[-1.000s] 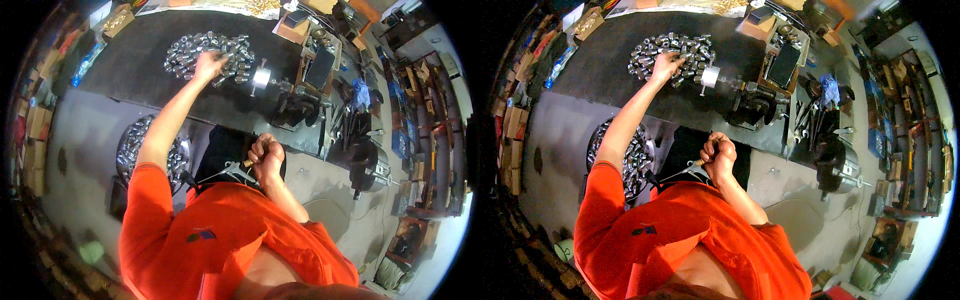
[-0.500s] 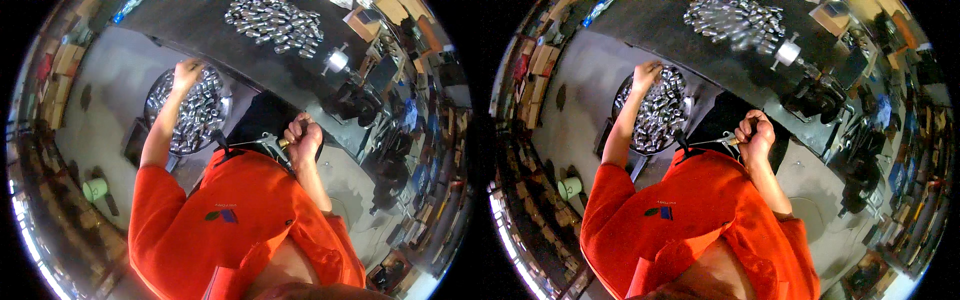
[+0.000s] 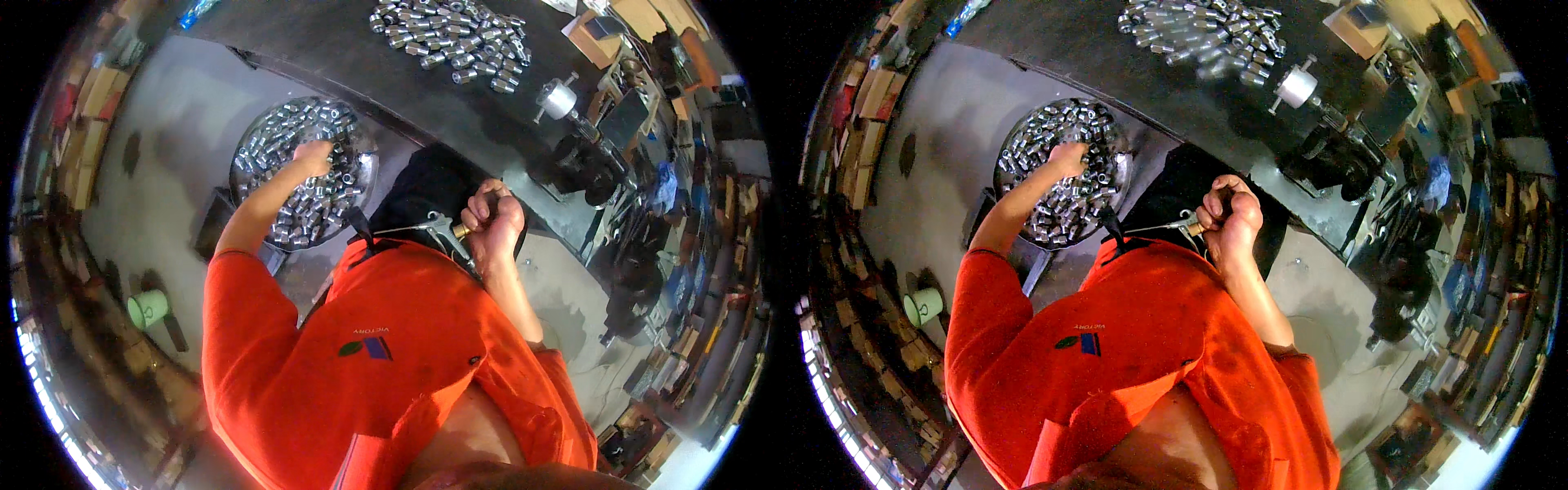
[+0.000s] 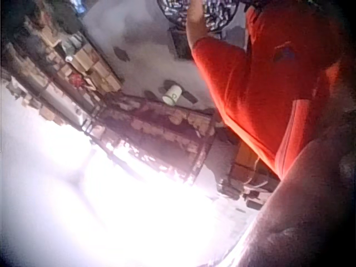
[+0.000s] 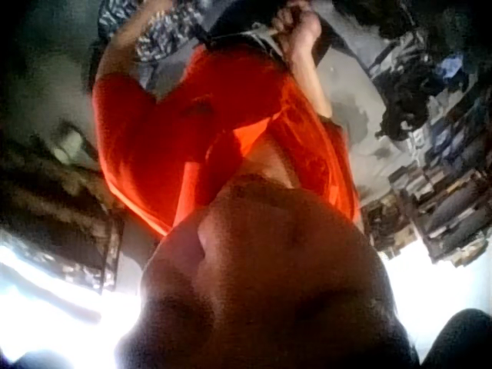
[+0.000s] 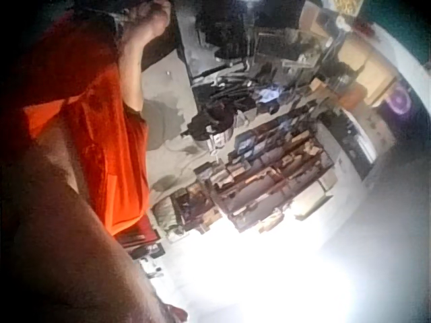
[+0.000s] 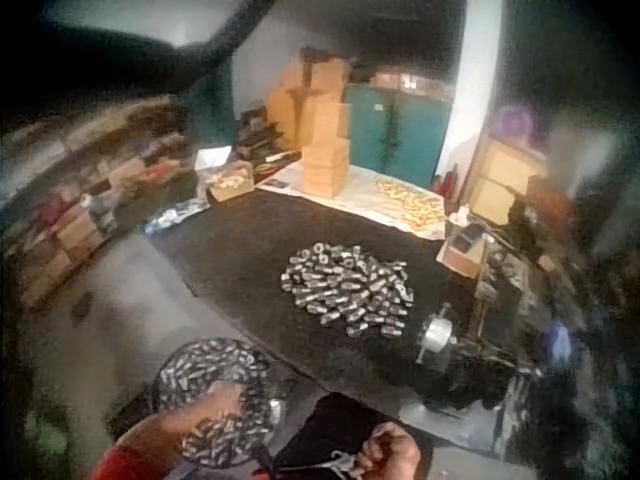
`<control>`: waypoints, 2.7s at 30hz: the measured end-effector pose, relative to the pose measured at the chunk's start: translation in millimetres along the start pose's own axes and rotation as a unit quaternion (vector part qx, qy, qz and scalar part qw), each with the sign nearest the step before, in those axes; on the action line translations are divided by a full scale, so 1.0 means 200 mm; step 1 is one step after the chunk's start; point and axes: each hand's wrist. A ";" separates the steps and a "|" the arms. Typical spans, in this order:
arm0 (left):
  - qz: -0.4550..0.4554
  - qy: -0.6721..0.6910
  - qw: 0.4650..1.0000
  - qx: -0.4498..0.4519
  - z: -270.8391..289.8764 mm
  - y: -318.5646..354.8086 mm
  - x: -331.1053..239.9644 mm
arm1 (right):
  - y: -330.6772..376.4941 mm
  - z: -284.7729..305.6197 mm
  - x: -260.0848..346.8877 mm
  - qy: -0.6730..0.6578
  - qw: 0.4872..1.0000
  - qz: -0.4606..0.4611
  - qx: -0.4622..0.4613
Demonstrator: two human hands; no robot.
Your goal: The person repeatedly picks up small metallic cylindrical parts from a rotating tray and inserts them into a brass-colored tool held in the right hand. The person then removes the part and places it on the table, repeating this cycle continuously.
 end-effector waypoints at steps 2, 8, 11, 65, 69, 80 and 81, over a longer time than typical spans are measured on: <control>-0.016 -0.051 0.998 0.023 0.02 0.00 -0.02 | 0.01 0.01 0.00 0.002 1.000 -0.001 -0.009; 0.058 0.010 0.998 -0.029 0.03 0.04 -0.05 | 0.01 0.00 -0.01 -0.011 1.000 -0.007 0.011; 0.100 0.064 0.991 -0.067 0.06 0.06 -0.06 | 0.01 0.00 -0.02 -0.027 0.999 -0.010 0.035; -0.390 0.389 0.807 -0.213 0.31 0.59 -1.17 | -0.05 0.03 0.11 -0.116 0.980 0.141 -0.072; -0.371 0.345 0.824 -0.254 0.32 0.59 -1.14 | -0.07 0.08 0.17 -0.118 0.975 0.166 -0.086; -0.243 0.195 0.897 -0.313 0.50 -0.10 -1.16 | -0.01 0.06 0.13 -0.109 0.985 0.117 -0.064; -0.237 0.201 0.902 -0.300 0.53 -0.15 -1.19 | -0.01 0.09 0.12 -0.100 0.986 0.120 -0.051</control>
Point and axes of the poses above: each hand's wrist, its own y-axis away from the middle knuckle, its own z-axis out of the back of the hand, x = y × z, and after that the axes turned 11 degrees about y, right-handed
